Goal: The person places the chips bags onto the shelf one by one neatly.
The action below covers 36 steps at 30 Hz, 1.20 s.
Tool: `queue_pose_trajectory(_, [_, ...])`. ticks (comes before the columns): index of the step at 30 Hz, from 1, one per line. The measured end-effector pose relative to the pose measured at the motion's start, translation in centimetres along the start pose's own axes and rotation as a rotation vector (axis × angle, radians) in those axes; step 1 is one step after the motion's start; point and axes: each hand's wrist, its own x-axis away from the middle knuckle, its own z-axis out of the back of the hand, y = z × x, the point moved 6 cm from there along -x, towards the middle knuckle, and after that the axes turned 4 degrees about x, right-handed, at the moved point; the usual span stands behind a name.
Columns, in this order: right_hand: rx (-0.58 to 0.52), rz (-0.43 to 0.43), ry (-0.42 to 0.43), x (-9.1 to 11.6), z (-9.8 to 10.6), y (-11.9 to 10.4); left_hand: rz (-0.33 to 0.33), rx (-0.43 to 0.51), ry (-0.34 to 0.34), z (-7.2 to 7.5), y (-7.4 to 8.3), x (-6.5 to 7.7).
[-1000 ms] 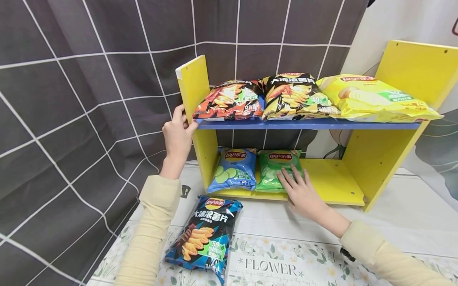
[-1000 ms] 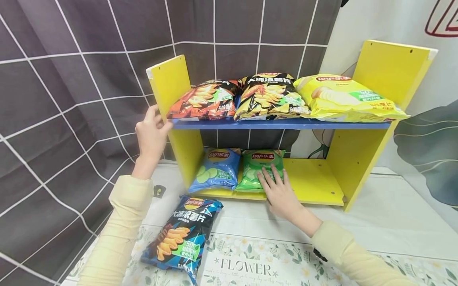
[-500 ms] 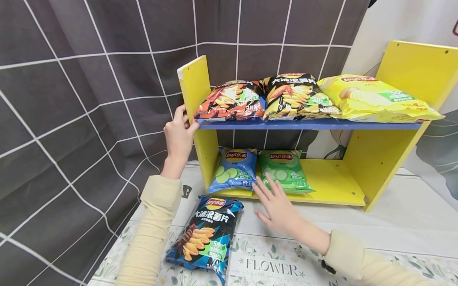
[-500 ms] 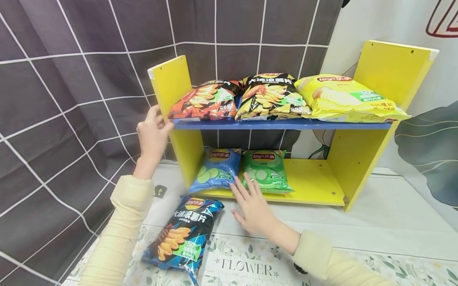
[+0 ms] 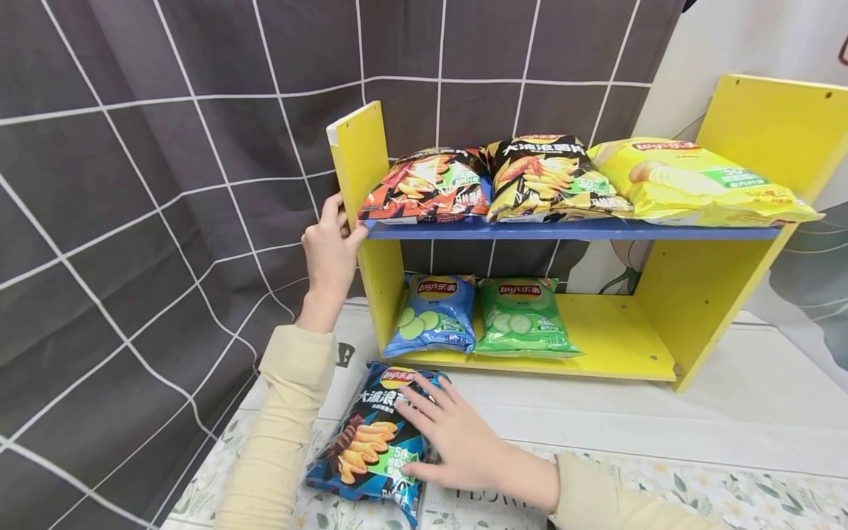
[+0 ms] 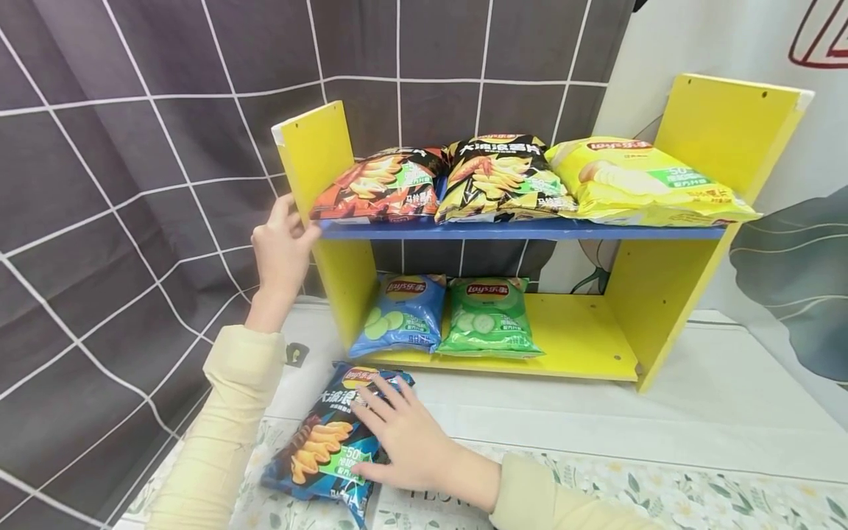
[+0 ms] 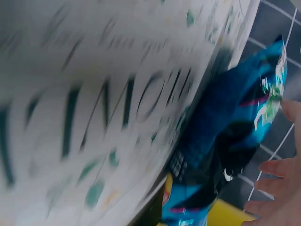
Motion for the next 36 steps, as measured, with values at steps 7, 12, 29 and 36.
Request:
queue_pose_trajectory(7, [-0.007,0.086,0.002,-0.5,-0.8,-2.1,0.003,0.007,-0.003,-0.1,0.0,0.0])
queue_pose_trajectory(12, [0.037,0.140,-0.011,-0.5,-1.4,-2.9,-0.010,0.005,0.004,0.0,0.1,-0.1])
queue_pose_trajectory(29, [0.148,0.198,-0.004,0.5,-1.9,-2.7,-0.014,-0.002,0.008,0.1,-0.1,-0.1])
queue_pose_trajectory(36, [0.237,0.281,0.095,0.4,-1.2,-3.5,-0.014,0.009,0.003,0.1,-0.1,0.0])
